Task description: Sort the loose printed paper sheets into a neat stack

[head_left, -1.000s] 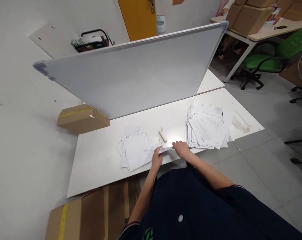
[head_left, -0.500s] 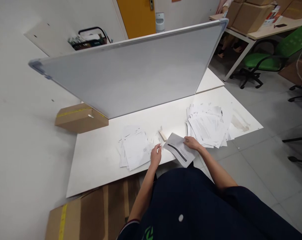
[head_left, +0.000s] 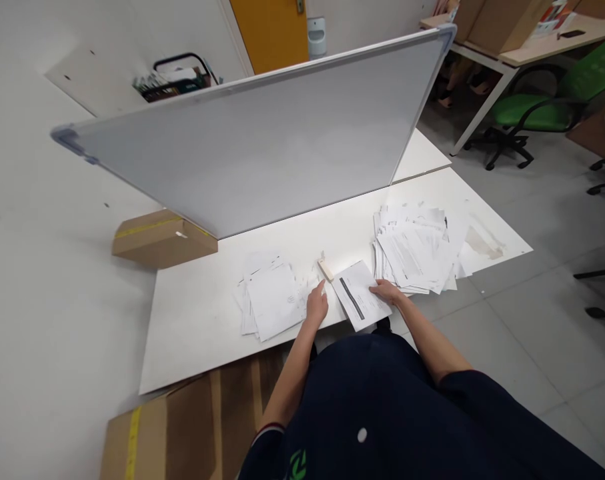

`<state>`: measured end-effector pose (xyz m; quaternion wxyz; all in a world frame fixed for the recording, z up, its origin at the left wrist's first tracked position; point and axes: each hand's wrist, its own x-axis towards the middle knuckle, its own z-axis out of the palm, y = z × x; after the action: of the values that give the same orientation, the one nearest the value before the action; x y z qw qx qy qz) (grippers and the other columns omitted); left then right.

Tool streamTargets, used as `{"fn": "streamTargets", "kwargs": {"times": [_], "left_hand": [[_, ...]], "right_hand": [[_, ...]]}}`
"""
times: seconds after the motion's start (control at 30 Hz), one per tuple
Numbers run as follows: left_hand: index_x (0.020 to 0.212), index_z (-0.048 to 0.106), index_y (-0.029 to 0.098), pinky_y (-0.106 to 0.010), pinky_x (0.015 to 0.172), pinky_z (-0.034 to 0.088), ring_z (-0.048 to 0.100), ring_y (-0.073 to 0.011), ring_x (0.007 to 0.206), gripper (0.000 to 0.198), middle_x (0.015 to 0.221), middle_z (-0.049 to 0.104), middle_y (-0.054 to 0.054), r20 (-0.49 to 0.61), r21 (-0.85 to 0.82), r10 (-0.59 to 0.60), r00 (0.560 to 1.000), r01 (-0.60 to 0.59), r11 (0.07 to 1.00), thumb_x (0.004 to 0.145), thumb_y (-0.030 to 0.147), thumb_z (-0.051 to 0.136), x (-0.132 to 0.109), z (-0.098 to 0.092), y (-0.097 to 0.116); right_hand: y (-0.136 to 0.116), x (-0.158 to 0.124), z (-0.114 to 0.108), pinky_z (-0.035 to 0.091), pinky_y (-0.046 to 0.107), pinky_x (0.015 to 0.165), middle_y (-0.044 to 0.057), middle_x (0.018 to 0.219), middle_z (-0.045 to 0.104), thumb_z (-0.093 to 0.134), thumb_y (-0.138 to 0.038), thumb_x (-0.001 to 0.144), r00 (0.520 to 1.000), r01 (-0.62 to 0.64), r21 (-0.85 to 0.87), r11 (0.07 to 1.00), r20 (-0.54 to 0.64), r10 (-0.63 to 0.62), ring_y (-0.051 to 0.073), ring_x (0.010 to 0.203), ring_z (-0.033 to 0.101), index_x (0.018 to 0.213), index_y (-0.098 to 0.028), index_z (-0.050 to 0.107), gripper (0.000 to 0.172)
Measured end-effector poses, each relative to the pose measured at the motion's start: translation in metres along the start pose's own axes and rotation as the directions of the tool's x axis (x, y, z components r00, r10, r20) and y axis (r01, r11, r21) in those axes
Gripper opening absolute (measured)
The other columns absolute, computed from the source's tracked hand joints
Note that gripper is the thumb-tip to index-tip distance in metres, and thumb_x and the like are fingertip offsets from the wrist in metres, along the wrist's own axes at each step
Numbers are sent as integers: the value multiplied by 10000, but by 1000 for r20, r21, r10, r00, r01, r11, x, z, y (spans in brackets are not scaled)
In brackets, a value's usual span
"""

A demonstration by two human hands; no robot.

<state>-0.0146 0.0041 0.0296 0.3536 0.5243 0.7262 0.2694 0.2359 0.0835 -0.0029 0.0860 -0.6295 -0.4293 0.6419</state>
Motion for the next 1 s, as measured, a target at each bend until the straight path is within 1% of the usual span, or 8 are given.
{"fn": "streamTargets", "kwargs": {"times": [0.13, 0.3, 0.5, 0.63, 0.73, 0.83, 0.9, 1.0], "left_hand": [[1285, 400, 270, -381, 868, 342, 502, -255, 999, 536, 1105, 545, -107, 73, 60, -48, 996, 44, 997, 760, 167, 437, 9, 2, 7], [1243, 459, 273, -378, 830, 346, 506, -262, 947, 538, 1022, 560, -124, 69, 145, -80, 994, 69, 987, 724, 133, 462, 17, 8, 6], [1293, 371, 330, -397, 823, 334, 460, -277, 1019, 642, 1116, 507, -126, 136, 358, -77, 988, 23, 933, 717, 47, 402, 16, 11, 3], [1287, 380, 337, -421, 826, 338, 466, -290, 1024, 627, 1113, 511, -130, 136, 351, -87, 987, 34, 936, 726, 57, 409, 16, 9, 8], [1297, 378, 298, -422, 840, 346, 482, -288, 1025, 575, 1104, 531, -133, 94, 218, -69, 993, 47, 975, 752, 123, 437, 11, 5, 11], [1329, 323, 212, -393, 874, 356, 502, -253, 1035, 560, 1109, 553, -138, 6, -46, -100, 995, 100, 994, 788, 237, 463, 0, 1, 13], [1325, 316, 151, -370, 869, 380, 529, -231, 1020, 602, 1102, 568, -157, 22, -270, -221, 975, 218, 938, 783, 334, 504, -7, -1, 16], [1255, 405, 122, -345, 844, 415, 565, -215, 992, 639, 1093, 586, -175, 203, -566, -300, 932, 362, 741, 734, 458, 559, -18, -4, 23]], "right_hand": [[0, 2, 1, 476, 244, 569, 104, 807, 680, 561, -227, 634, 999, 33, 52, 998, -2, -33, 192, 696, 626, 861, -116, 619, 258], [-1, 2, 1, 472, 246, 559, 107, 829, 673, 572, -237, 627, 998, 53, 27, 998, 19, -54, 188, 675, 620, 839, -114, 608, 247], [-2, 4, 4, 451, 215, 532, 90, 791, 671, 543, -242, 650, 998, 62, -23, 998, -3, -63, 166, 649, 612, 842, -112, 599, 239], [-4, 2, 5, 438, 212, 515, 71, 757, 665, 527, -238, 648, 998, 67, -44, 997, -9, -67, 157, 625, 599, 833, -117, 599, 233], [-9, -6, -1, 435, 217, 535, 66, 759, 657, 521, -252, 649, 990, 120, -112, 987, -55, -127, 164, 652, 594, 821, -120, 604, 232], [-17, -19, -10, 441, 235, 587, 73, 789, 652, 514, -290, 661, 952, 210, -202, 957, -179, -247, 188, 726, 589, 804, -124, 604, 237], [-26, -30, -12, 447, 248, 624, 75, 836, 650, 503, -319, 676, 912, 284, -192, 939, -249, -327, 199, 774, 584, 839, -129, 597, 267], [-43, -46, 2, 456, 254, 649, 69, 877, 647, 481, -353, 706, 887, 392, -46, 919, -245, -390, 193, 789, 585, 918, -137, 572, 316]]}}
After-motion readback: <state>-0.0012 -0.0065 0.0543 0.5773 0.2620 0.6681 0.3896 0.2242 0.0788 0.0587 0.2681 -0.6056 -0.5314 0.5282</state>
